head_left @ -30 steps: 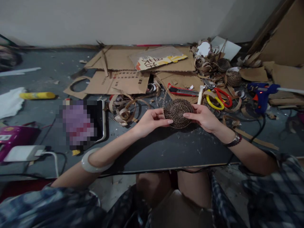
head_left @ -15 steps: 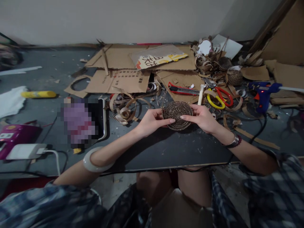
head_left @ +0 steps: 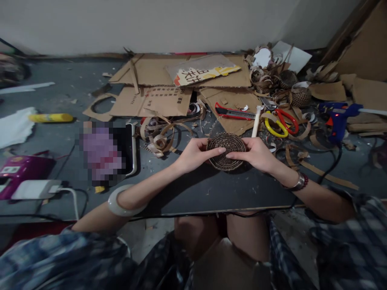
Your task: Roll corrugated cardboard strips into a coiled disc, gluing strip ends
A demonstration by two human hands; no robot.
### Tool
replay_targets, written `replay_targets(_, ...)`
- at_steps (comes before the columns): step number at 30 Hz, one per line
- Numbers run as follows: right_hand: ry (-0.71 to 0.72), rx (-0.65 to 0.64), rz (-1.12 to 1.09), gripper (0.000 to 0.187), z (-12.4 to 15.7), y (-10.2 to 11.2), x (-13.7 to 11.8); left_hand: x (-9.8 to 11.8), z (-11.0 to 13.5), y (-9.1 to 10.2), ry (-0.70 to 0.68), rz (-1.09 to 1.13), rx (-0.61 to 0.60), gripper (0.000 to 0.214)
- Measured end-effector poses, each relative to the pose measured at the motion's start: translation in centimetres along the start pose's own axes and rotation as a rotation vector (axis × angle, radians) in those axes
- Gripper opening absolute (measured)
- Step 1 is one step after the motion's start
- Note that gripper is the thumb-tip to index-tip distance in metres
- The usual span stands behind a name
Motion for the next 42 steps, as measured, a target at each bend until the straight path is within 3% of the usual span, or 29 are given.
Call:
replay_targets(6, 0.016, -0.068, -0.133, 0.036, -0.2, -0.5, 0.0, 0.0, 0.0, -0.2, -0.015, 0.024, -0.024, 0.034)
replay_targets(13, 0.079, -0.020, -0.056, 0.039, 0.1, 0.0, -0.5, -0.4, -0.1, 0.2, 0.040, 0.106, 0.014, 0.043)
replay_targets(21, 0.091, 0.054, -0.042, 0.036, 0.0, 1.7, -0.8, -0.9, -0.3, 1.4, 0.051, 0.216, 0.162, 0.034)
replay_targets(26, 0.086, 0.153, -0.197, 0.037, 0.1, 2.6, -1.0, -0.4, -0.1, 2.7, 0.003, 0.228, 0.276, 0.035)
replay_targets(36, 0.009, 0.097, -0.163, 0.041, 0.4, 3.6, -1.5, 0.4, 0.3, 5.2, -0.116, 0.199, 0.446, 0.037)
replay_targets(42, 0.033, 0.154, -0.104, 0.039, 0.7, 4.8, -2.0, 0.8, 0.9, 7.7, -0.180, 0.224, 0.588, 0.035)
Point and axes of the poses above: each hand's wrist, its own z-axis away from the middle knuckle, its own y-axis out of the back of the hand, x = y × z, the point moved 7 cm from there along -z, towards the middle knuckle, and after that the axes turned 14 degrees about -x, right-handed, at the moved point
